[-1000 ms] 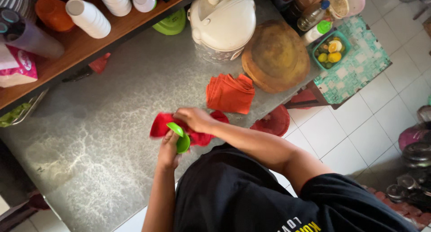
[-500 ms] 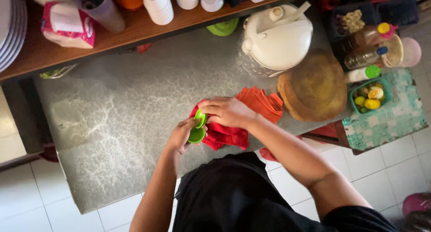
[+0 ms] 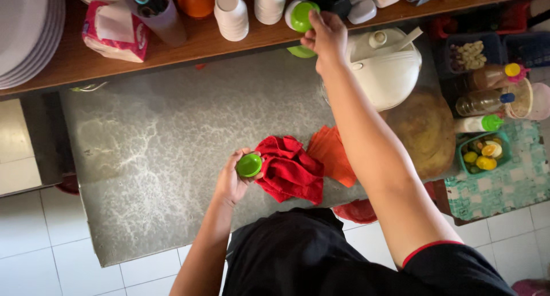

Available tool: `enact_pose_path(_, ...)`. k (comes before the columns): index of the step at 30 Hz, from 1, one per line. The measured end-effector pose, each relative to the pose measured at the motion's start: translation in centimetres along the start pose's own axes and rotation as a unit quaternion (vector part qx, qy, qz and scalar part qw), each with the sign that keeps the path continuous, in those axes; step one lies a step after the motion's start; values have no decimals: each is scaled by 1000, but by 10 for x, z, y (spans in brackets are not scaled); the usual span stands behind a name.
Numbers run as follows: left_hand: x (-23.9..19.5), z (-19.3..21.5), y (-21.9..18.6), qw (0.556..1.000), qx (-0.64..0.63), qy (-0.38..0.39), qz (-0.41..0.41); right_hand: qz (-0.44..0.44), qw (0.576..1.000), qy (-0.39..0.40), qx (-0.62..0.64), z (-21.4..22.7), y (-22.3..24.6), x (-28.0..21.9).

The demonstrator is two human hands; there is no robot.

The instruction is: The person stirs a pot on the stove, then dries multiple small cups and several white plates using a red cloth. The dried items are placed on a shelf or stacked on the counter.

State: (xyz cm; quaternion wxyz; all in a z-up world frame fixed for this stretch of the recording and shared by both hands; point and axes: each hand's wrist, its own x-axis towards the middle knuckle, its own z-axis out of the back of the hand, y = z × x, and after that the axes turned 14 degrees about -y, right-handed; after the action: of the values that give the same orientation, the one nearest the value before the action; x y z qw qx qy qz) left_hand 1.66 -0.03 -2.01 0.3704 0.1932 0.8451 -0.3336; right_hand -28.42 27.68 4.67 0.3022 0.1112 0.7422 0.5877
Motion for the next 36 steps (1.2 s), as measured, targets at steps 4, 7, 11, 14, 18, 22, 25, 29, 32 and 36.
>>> enact_pose_path(4,-12,2,1,998,-51,38,12,26,997,-53,-41,-19,-7,15)
enact_pose_path(7,-23,1,2,997,-58,50,13,73,991,-77,-84,-29,-12,8)
enact_pose_path(11,-32,-1,1,997,-53,54,7,100,984,-113,-97,-42,-10,-3)
enact_pose_path(14,-36,0,-2,997,-52,62,-1,109,986,-111,-59,-43,-5,-16)
enact_pose_path(18,-34,7,-1,995,-56,76,-26,206,978,-33,-14,-9,-20,-55)
enact_pose_path(22,-22,23,8,995,-72,59,-40,226,866,145,-422,68,-111,-139)
enact_pose_path(25,-8,38,16,997,-39,28,-68,204,656,314,-655,145,-177,-185)
enact_pose_path(29,16,52,26,994,36,-19,-106,280,657,306,-629,198,-211,-207)
enact_pose_path(32,26,52,36,972,135,-72,-179,322,756,247,-513,192,-183,-203)
enact_pose_path(36,25,49,43,874,347,-114,-322,194,904,259,-280,169,-103,-230)
